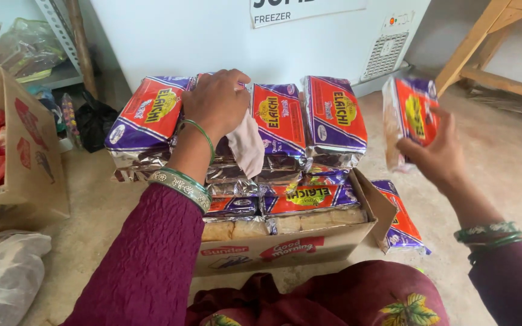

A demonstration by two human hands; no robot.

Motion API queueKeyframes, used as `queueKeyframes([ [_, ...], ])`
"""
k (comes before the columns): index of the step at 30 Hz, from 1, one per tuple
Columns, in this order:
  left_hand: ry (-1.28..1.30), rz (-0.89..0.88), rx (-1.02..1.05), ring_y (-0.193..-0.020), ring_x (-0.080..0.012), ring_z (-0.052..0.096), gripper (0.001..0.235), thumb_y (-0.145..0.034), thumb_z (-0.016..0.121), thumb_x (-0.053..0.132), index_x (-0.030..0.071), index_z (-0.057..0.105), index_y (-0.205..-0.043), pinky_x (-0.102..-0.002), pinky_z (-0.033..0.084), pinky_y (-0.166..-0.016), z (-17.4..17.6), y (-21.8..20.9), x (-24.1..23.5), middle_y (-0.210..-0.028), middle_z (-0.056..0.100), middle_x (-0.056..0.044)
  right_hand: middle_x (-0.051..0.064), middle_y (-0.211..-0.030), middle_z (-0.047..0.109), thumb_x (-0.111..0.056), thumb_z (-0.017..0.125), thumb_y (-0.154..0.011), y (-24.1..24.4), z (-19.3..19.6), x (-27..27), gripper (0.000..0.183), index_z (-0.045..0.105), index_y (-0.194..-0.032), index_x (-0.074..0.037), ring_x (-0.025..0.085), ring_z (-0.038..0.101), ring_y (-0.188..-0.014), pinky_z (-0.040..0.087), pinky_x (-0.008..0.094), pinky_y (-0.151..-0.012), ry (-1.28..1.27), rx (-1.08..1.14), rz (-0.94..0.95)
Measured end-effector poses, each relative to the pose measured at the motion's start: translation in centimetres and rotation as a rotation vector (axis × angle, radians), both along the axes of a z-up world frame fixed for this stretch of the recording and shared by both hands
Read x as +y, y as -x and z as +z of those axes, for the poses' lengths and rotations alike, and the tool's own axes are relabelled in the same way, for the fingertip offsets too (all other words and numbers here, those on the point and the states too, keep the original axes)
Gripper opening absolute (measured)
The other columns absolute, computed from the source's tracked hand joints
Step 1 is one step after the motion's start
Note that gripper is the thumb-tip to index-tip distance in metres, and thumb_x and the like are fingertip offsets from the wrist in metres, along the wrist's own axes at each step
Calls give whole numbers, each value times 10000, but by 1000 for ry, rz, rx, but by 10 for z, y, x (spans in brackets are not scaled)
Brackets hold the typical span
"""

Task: The person wipes packaged bakery items with a cloth and organizes the packets into a cardboard box by hand.

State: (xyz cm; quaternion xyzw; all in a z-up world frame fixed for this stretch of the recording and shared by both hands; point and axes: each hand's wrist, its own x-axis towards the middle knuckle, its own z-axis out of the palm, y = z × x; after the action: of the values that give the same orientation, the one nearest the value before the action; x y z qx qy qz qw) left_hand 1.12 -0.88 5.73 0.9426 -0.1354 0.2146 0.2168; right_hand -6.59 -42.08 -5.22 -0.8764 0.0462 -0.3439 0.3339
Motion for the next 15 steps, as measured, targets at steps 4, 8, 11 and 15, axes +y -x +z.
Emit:
queueKeyframes([
  [4, -11, -2, -6, -1258, -239, 551, 344, -918, 521, 285, 257, 692, -1215, -590, 396, -998, -1, -1, -1, -1254, 670, 35, 283, -1423, 504, -379, 847, -702, 5, -85, -26, 1018, 376, -1563, -112, 437, 523, -1302, 446, 538, -1055, 56, 288, -172],
  [8, -14, 2, -2, -1257, -243, 552, 333, -918, 522, 286, 253, 706, -1193, -581, 400, -1005, -2, -1, -2, -1264, 668, 38, 269, -1424, 519, -446, 842, -688, 3, -148, -26, 1033, 376, -1572, -184, 441, 533, -1314, 457, 524, -1081, 61, 494, -96],
  [11, -17, 2, -7, -1259, -247, 543, 328, -911, 525, 284, 249, 714, -1178, -583, 395, -999, -2, -1, -2, -1263, 665, 38, 256, -1408, 526, -429, 901, -550, -3, -184, -20, 1128, 363, -1508, -171, 424, 514, -1338, 464, 497, -1089, 34, 497, 141],
  [15, -12, -2, -18, -1260, -243, 544, 327, -914, 522, 287, 251, 714, -1177, -582, 393, -1004, -4, -4, -2, -1254, 668, 40, 199, -1523, 418, -460, 884, -654, -8, -209, -11, 1114, 284, -1551, -187, 462, 382, -1381, 363, 568, -1121, 199, 587, 106],
])
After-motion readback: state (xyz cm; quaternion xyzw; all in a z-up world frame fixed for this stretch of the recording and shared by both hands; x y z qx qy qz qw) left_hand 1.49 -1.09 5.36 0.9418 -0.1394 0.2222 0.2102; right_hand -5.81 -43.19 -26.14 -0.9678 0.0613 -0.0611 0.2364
